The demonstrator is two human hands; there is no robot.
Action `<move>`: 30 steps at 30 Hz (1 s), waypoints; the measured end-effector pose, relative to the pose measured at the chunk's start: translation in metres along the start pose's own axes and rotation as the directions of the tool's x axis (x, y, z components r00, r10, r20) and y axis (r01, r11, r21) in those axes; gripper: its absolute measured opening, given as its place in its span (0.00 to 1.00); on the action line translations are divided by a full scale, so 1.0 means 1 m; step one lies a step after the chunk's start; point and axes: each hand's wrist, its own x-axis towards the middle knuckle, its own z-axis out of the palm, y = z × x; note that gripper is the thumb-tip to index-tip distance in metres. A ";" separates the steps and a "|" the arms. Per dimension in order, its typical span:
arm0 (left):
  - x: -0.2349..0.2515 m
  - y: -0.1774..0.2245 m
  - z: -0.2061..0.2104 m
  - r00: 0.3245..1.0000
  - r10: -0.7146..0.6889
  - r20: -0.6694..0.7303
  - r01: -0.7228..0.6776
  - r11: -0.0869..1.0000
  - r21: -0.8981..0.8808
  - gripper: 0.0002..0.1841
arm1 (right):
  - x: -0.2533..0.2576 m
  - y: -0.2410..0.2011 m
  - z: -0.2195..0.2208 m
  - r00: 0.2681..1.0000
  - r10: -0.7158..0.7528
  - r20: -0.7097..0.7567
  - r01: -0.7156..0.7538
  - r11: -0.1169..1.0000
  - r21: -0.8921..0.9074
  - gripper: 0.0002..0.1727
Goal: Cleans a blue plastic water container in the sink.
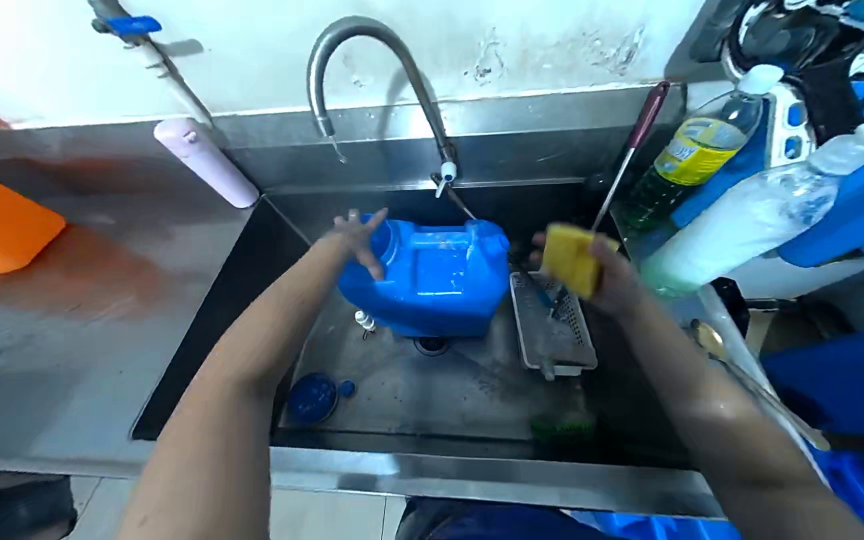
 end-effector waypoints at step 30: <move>-0.081 -0.040 0.075 0.956 0.255 -0.145 -0.279 0.944 -0.179 0.67 | -0.002 0.158 0.231 0.908 -0.419 0.010 0.187 0.384 -0.904 0.26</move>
